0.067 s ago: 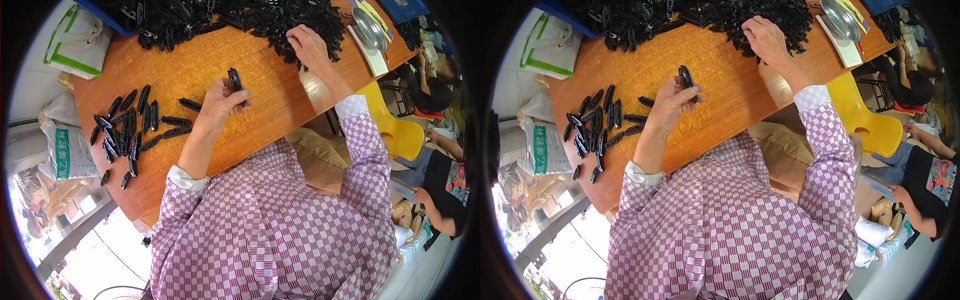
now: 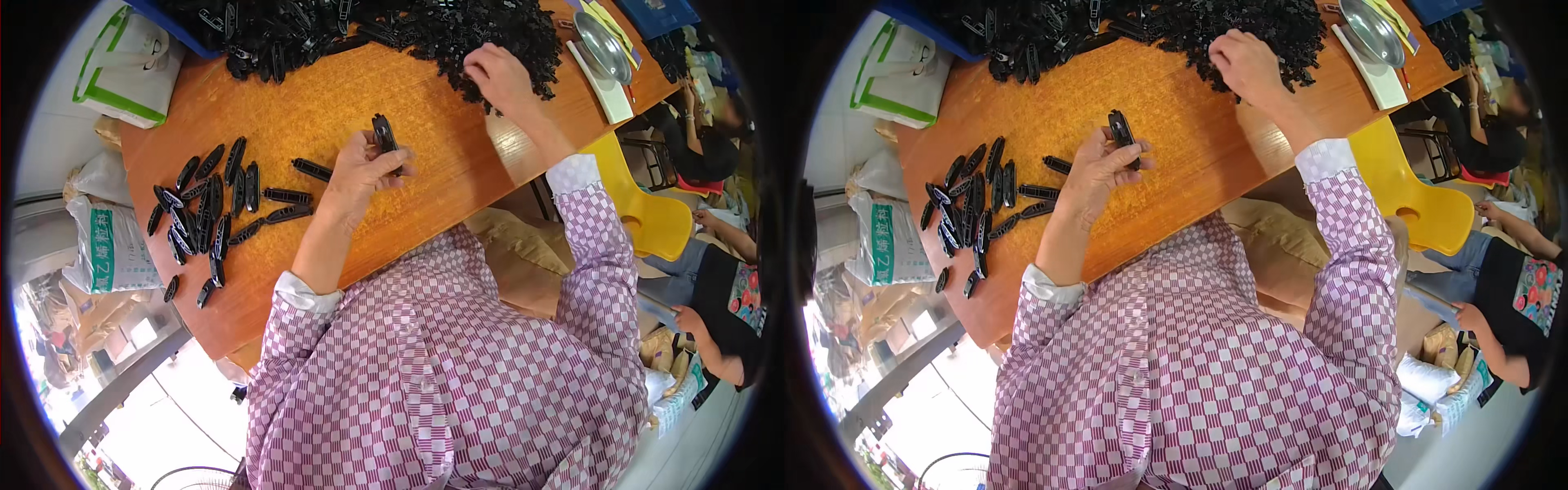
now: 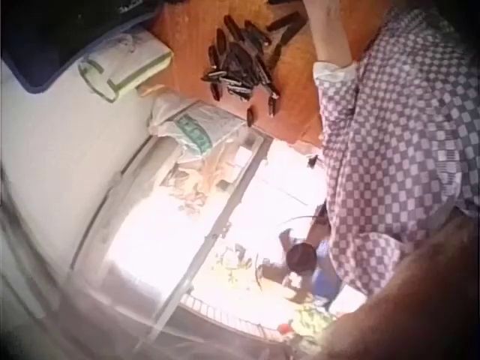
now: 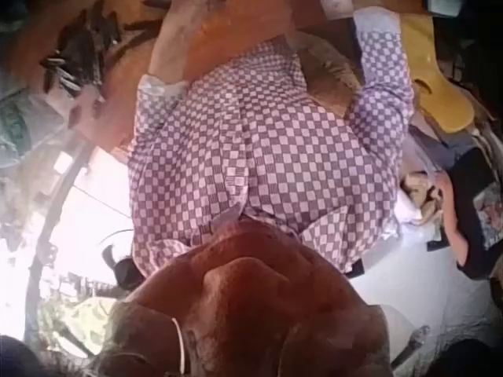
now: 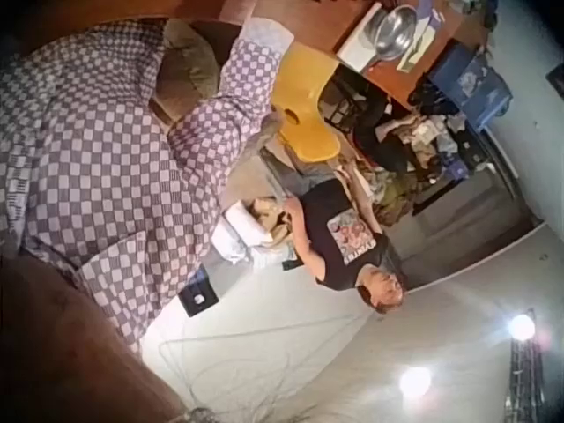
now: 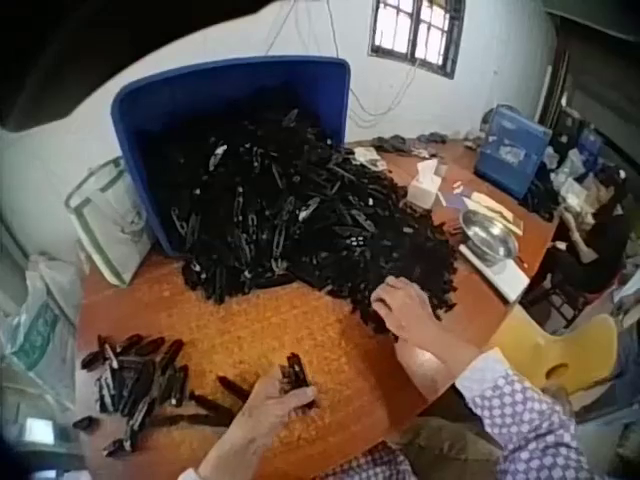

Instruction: Manually assembling small black plastic components at a workbench on a factory floor.

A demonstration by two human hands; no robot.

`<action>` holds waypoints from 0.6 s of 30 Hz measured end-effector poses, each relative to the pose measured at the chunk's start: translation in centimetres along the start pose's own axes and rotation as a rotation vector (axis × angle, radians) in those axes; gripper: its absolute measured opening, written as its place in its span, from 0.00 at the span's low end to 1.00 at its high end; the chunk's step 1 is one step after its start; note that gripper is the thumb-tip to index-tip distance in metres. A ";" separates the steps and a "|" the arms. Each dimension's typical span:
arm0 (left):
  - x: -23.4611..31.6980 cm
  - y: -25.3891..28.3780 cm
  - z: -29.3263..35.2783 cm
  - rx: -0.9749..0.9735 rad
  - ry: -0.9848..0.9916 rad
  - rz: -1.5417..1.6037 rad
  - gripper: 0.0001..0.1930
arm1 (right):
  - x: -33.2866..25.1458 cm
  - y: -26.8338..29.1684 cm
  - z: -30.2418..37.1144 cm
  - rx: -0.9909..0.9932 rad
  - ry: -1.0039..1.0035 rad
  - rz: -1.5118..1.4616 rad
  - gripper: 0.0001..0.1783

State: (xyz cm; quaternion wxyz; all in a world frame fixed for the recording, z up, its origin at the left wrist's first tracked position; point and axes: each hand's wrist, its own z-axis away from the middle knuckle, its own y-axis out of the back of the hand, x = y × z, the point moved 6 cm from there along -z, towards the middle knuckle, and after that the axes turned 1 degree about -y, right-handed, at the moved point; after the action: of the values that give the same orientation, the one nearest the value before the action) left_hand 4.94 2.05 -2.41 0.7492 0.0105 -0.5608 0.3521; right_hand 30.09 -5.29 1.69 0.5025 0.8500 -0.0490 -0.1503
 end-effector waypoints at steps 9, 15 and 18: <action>-1.1 -0.6 2.3 0.010 -0.037 0.087 0.18 | -2.6 -2.8 1.0 0.037 0.027 0.186 0.08; 0.2 -0.2 3.1 -0.009 -0.101 0.202 0.16 | -6.6 -2.3 3.1 -0.276 -0.695 -1.497 0.05; 0.6 -0.8 3.0 -0.056 -0.125 0.183 0.16 | -9.0 -2.0 4.6 -0.303 -0.774 -1.952 0.06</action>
State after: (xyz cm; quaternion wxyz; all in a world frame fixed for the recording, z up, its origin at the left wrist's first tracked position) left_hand 2.93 0.53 -0.45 0.6777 -0.0400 -0.6146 0.4018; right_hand 20.00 -6.09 -0.27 0.2149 0.3438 0.5173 -0.7537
